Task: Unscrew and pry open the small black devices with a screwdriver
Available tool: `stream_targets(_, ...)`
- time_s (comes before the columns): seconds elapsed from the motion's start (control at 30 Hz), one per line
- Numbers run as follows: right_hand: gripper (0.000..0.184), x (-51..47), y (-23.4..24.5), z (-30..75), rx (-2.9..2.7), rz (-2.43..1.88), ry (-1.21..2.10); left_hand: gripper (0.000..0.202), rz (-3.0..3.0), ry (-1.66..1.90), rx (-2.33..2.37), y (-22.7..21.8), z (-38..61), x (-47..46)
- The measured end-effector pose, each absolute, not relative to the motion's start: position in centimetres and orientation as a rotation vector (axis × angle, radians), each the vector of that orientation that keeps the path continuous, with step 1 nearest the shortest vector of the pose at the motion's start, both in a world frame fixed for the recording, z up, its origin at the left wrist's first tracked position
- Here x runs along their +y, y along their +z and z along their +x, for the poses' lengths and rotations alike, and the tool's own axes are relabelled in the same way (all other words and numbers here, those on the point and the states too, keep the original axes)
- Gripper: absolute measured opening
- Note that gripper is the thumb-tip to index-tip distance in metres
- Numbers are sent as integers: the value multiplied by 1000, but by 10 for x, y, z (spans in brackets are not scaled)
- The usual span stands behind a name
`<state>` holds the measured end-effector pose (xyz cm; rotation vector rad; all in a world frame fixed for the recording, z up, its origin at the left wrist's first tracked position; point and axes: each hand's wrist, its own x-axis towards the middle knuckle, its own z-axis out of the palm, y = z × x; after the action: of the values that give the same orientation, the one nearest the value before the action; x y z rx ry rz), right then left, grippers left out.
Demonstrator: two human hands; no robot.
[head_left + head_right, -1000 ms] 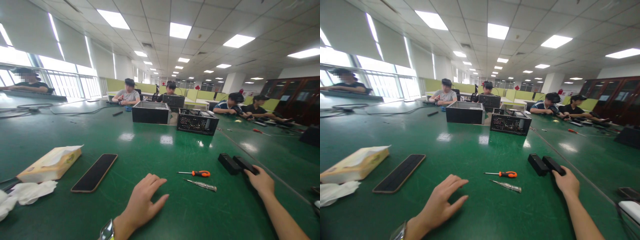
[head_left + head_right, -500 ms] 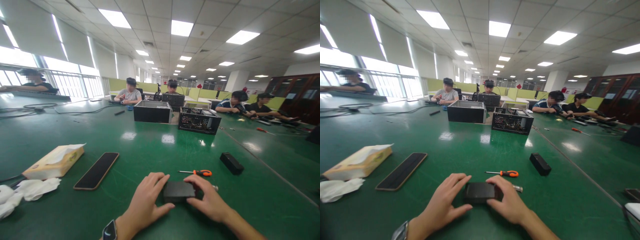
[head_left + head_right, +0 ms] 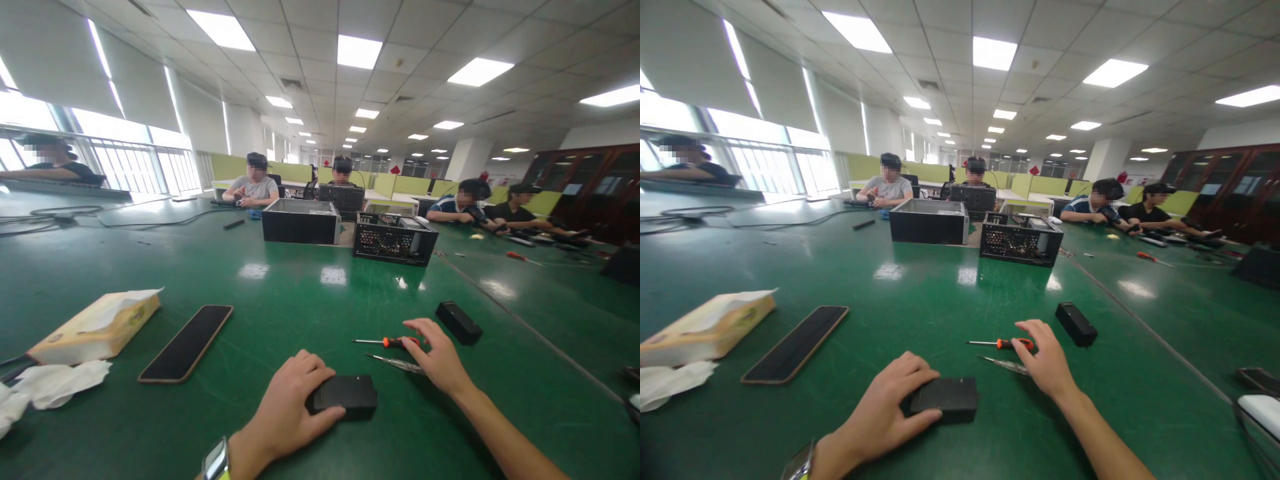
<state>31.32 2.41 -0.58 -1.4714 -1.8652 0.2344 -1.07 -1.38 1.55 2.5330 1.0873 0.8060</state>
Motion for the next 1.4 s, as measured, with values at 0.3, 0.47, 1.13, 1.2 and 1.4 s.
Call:
stream_targets(0.3, 34, 40, -21, 342, -1945, -1583, 390, 31, 2561, 883, 1071, 13, -11, -14)
stream_targets(0.47, 31, 41, -18, 343, -1935, -1581, 444, 34, 2588, 898, 1052, 13, -10, -13)
stream_targets(1.13, 41, 21, 9, 345, -1643, -1262, 900, 32, 2525, 987, 977, 12, -8, -14)
stream_targets(1.2, 39, 18, 12, 344, -1650, -1255, 914, 33, 2522, 996, 969, 12, -8, -13)
stream_targets(1.4, 34, 17, 15, 341, -1687, -1274, 893, 33, 2512, 991, 968, 12, -9, -12)
